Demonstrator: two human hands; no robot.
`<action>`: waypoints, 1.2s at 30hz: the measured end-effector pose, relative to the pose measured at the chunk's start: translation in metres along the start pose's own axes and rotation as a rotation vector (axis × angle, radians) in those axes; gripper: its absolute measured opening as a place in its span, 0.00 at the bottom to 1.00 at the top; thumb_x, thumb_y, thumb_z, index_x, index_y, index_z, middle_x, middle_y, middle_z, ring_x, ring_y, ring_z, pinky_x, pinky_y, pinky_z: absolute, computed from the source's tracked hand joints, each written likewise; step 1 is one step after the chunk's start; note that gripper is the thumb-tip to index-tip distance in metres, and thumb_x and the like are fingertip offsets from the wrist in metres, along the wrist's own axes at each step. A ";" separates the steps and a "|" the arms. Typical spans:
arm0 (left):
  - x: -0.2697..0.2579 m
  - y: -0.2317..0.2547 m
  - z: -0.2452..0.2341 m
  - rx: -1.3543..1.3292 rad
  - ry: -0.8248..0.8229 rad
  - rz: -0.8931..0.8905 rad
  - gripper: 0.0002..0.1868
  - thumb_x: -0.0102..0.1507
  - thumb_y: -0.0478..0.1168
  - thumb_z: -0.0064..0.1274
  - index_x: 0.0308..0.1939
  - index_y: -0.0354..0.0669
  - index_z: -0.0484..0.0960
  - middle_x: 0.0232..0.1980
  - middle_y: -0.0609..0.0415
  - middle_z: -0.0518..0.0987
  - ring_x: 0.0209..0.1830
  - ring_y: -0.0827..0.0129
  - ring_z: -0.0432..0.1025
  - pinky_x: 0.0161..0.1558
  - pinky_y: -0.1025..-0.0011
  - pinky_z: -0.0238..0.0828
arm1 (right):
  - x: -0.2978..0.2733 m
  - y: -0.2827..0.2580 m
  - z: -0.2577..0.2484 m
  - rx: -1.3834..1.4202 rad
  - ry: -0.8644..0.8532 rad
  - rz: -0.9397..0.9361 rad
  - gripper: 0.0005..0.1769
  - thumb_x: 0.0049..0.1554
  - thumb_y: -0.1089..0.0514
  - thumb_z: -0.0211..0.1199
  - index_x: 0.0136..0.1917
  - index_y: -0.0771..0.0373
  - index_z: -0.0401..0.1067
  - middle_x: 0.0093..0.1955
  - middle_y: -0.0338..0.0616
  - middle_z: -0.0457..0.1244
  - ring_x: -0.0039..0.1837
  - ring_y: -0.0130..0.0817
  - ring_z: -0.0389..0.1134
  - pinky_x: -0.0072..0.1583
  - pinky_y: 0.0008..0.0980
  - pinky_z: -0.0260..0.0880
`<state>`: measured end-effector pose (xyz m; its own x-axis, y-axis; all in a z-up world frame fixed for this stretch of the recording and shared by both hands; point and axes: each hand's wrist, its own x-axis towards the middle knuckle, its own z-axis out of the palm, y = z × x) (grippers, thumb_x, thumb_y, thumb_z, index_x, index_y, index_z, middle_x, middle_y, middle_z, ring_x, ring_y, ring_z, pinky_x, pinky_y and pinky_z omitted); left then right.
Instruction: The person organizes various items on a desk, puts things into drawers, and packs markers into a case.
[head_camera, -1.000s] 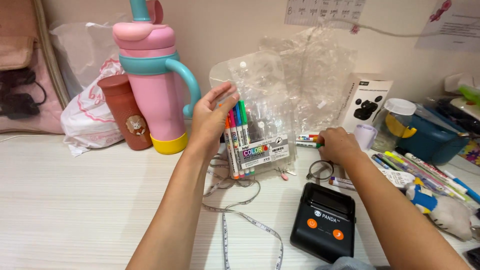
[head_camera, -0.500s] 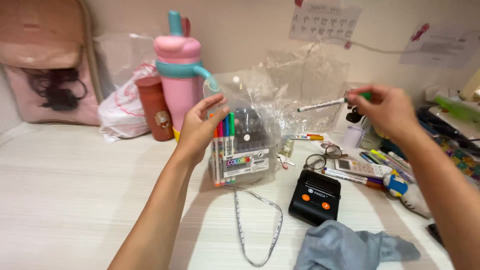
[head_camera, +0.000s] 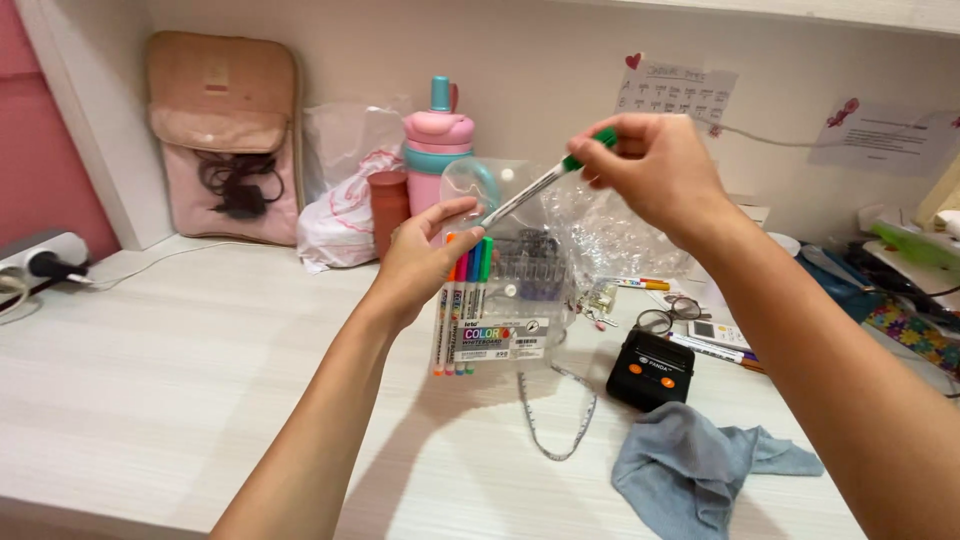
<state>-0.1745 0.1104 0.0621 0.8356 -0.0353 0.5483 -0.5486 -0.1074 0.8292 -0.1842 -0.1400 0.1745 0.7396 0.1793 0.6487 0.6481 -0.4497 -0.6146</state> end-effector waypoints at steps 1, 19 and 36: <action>-0.002 0.000 -0.004 0.003 0.004 0.002 0.26 0.62 0.39 0.58 0.65 0.37 0.76 0.67 0.51 0.78 0.68 0.70 0.70 0.66 0.73 0.67 | -0.001 -0.008 0.004 0.002 -0.002 -0.004 0.13 0.59 0.53 0.67 0.54 0.62 0.78 0.45 0.40 0.73 0.44 0.23 0.73 0.46 0.25 0.73; -0.030 0.012 -0.016 -0.016 -0.126 -0.039 0.26 0.62 0.38 0.58 0.65 0.38 0.75 0.64 0.54 0.80 0.62 0.73 0.73 0.61 0.71 0.74 | -0.004 -0.032 0.034 -0.109 -0.297 0.169 0.15 0.55 0.53 0.70 0.50 0.66 0.82 0.42 0.47 0.74 0.42 0.28 0.75 0.45 0.25 0.76; -0.021 -0.004 -0.003 -0.389 -0.210 -0.056 0.28 0.64 0.39 0.57 0.68 0.34 0.72 0.65 0.45 0.78 0.62 0.68 0.75 0.62 0.70 0.74 | -0.032 0.000 0.063 0.065 -0.430 0.171 0.12 0.57 0.51 0.67 0.50 0.60 0.76 0.40 0.46 0.70 0.42 0.26 0.72 0.45 0.28 0.76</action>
<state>-0.1904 0.1142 0.0475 0.8300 -0.2455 0.5009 -0.4395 0.2652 0.8582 -0.1969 -0.0901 0.1252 0.8359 0.4600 0.2994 0.5104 -0.4507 -0.7324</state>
